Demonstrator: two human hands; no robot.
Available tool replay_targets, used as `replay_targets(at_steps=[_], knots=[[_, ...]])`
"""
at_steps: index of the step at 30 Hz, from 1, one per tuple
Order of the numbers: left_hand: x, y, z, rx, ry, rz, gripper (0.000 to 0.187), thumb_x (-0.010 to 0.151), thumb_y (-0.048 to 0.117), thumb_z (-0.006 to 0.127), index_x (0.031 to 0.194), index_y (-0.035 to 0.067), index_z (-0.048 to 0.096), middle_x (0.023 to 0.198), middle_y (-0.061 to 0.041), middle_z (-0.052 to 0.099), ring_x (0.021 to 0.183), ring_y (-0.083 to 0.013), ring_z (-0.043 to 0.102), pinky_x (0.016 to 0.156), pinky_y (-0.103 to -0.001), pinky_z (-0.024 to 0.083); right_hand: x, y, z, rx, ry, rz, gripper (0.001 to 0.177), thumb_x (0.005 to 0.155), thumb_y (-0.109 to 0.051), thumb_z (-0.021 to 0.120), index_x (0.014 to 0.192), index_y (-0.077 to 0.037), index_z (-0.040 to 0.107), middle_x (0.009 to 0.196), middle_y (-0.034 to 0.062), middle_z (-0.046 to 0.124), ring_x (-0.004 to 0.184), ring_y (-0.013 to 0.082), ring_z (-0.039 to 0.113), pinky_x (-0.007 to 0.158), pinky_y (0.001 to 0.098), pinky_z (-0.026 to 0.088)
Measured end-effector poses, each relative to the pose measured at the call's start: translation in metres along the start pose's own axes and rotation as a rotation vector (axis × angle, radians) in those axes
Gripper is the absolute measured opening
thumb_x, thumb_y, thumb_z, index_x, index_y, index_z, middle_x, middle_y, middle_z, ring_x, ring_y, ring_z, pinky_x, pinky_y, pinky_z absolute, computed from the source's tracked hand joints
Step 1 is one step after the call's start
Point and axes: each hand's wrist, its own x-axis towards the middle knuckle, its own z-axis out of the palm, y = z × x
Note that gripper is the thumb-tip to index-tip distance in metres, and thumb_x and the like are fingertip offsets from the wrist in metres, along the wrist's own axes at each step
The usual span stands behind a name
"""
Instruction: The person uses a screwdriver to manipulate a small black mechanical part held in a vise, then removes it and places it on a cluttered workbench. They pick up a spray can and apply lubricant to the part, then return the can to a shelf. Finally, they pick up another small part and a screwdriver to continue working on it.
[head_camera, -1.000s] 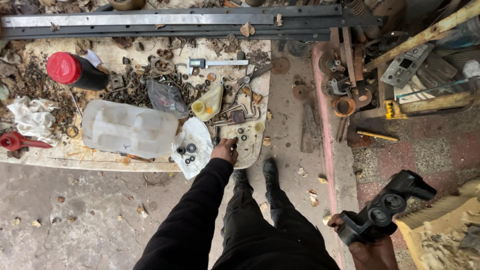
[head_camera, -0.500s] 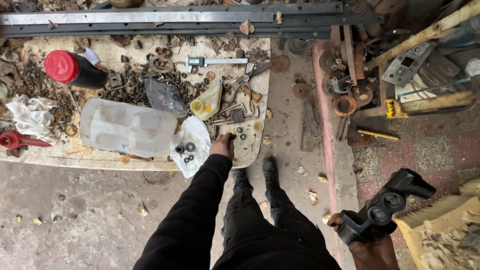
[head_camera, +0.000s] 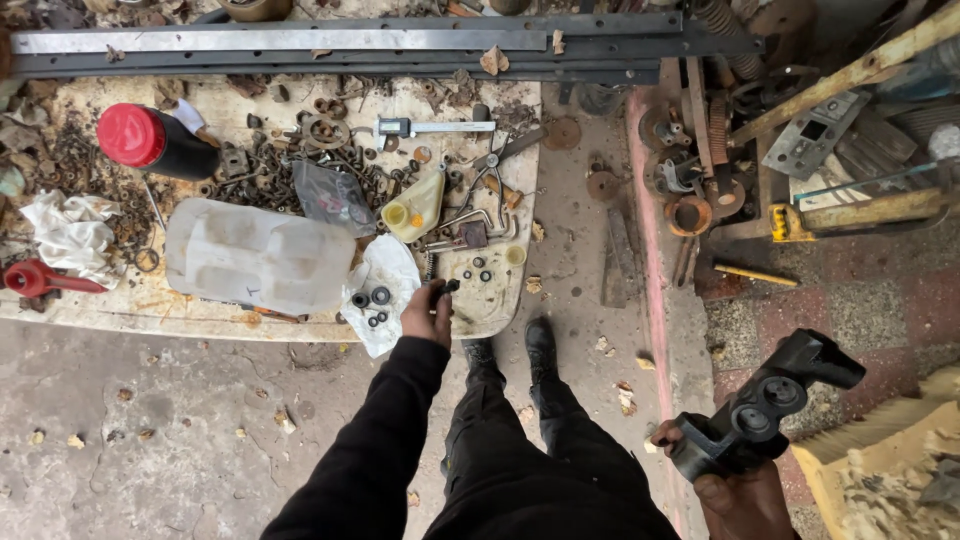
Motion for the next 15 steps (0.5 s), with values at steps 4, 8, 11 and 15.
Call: replay_targets(at_steps=[4, 8, 11, 15], knots=[[-0.030, 0.030, -0.023, -0.486, -0.071, -0.268, 0.032, 0.099, 0.013, 0.060, 0.129, 0.002, 0.061, 0.093, -0.007, 0.071, 0.076, -0.0135, 0.069, 0.067, -0.030, 0.059, 0.010, 0.001, 0.002, 0.020, -0.108, -0.049, 0.070, 0.079, -0.021, 0.086, 0.137, 0.000, 0.053, 0.120, 0.0213, 0.066, 0.119, 0.0384, 0.060, 0.111, 0.0605, 0.039], [-0.056, 0.047, -0.041, -0.711, -0.135, -0.241, 0.032, 0.101, 0.007, 0.058, 0.131, -0.002, 0.058, 0.090, -0.007, 0.068, 0.075, -0.0139, 0.067, 0.068, -0.030, 0.058, 0.025, -0.003, 0.013, -0.003, -0.185, -0.082, 0.063, 0.081, -0.023, 0.087, 0.131, 0.004, 0.060, 0.121, 0.0217, 0.067, 0.121, 0.0386, 0.061, 0.113, 0.0612, 0.038], [-0.074, 0.061, -0.056, -0.767, -0.152, -0.167, 0.030, 0.103, 0.006, 0.058, 0.132, -0.005, 0.057, 0.091, -0.008, 0.068, 0.078, -0.0132, 0.066, 0.074, -0.029, 0.057, 0.036, -0.007, 0.022, 0.004, -0.242, -0.102, 0.058, 0.082, -0.022, 0.087, 0.128, 0.003, 0.063, 0.122, 0.0207, 0.067, 0.122, 0.0385, 0.061, 0.114, 0.0622, 0.038], [-0.089, 0.066, -0.073, -0.927, -0.201, -0.199, 0.032, 0.103, 0.008, 0.058, 0.133, -0.004, 0.057, 0.093, -0.008, 0.069, 0.080, -0.0136, 0.067, 0.076, -0.028, 0.056, 0.050, -0.015, 0.034, 0.001, -0.327, -0.122, 0.054, 0.086, -0.018, 0.087, 0.129, 0.000, 0.061, 0.125, 0.0191, 0.067, 0.123, 0.0375, 0.060, 0.115, 0.0632, 0.038]])
